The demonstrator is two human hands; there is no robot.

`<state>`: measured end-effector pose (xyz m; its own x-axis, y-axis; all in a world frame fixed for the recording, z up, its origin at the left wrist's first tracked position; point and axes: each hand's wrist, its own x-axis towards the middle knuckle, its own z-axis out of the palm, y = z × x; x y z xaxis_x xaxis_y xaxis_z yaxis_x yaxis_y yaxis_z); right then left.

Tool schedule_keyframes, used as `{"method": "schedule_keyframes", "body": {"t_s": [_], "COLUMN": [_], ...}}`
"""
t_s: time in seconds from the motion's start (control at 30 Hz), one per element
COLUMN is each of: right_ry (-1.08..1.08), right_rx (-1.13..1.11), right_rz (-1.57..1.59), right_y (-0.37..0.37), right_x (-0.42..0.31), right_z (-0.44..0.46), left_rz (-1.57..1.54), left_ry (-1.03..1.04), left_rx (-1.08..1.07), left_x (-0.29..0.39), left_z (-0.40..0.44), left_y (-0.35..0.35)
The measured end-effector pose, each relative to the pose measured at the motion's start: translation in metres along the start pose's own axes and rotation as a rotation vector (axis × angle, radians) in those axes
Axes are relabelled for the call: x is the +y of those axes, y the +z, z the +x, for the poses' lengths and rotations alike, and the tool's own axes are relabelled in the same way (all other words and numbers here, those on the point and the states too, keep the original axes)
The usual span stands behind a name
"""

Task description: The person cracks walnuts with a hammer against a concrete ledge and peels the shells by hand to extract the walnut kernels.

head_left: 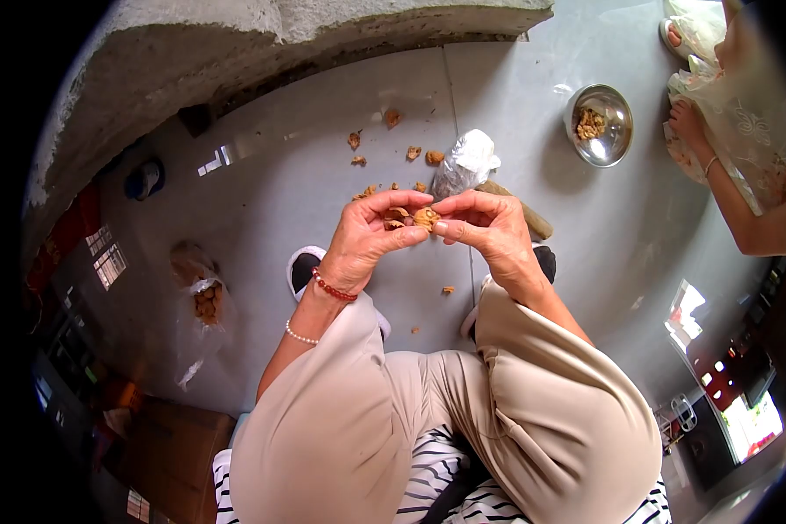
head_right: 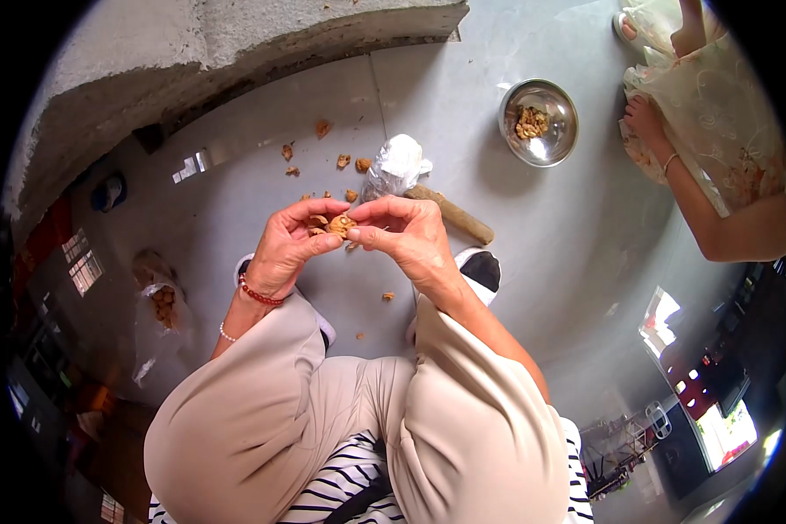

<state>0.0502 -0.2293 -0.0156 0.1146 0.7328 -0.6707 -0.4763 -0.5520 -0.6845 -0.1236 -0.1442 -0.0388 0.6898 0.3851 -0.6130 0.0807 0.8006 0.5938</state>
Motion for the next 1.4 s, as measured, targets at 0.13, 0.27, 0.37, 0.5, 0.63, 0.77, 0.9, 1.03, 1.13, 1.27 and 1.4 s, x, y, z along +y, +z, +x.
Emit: {"method": "schedule_keyframes", "body": {"t_s": [0.13, 0.27, 0.37, 0.5, 0.63, 0.77, 0.9, 1.03, 1.13, 1.27, 1.4], "right_ry": [0.024, 0.009, 0.009, 0.045, 0.038, -0.083, -0.107, -0.181, -0.271, -0.361, -0.440], "right_rx": [0.015, 0.020, -0.002, -0.059, -0.055, 0.046, 0.047, 0.036, 0.008, -0.046, -0.038], "right_rz": [0.013, -0.019, -0.011, 0.065, 0.074, -0.185, -0.214, -0.248, -0.289, -0.452, -0.569], "right_y": [0.002, 0.001, 0.000, -0.004, -0.005, 0.000, -0.002, -0.004, -0.003, 0.004, 0.002], "right_x": [-0.002, 0.000, -0.001, -0.001, -0.001, 0.002, -0.001, -0.002, 0.001, -0.005, 0.005], "right_z": [-0.001, -0.001, -0.001, -0.001, -0.001, -0.001, 0.000, 0.001, 0.000, -0.001, 0.004], "left_rz": [0.045, 0.054, 0.109, 0.110, 0.097, 0.121, 0.230, -0.100, -0.191, -0.142, 0.002], "left_ry": [0.020, 0.005, -0.003, -0.036, -0.041, -0.010, 0.024, -0.109, -0.148, -0.147, -0.167], "left_rx": [-0.031, -0.014, 0.000, -0.019, -0.025, 0.002, 0.012, -0.009, 0.006, 0.015, 0.041], "left_x": [0.003, 0.003, 0.008, 0.012, 0.011, 0.005, 0.006, 0.002, 0.004, 0.000, 0.005], "left_z": [0.000, 0.000, -0.001, -0.003, -0.003, -0.001, 0.000, 0.000, 0.000, 0.002, -0.001], "left_y": [0.001, 0.001, 0.004, 0.006, 0.005, 0.004, 0.002, 0.001, 0.001, -0.001, 0.001]}}
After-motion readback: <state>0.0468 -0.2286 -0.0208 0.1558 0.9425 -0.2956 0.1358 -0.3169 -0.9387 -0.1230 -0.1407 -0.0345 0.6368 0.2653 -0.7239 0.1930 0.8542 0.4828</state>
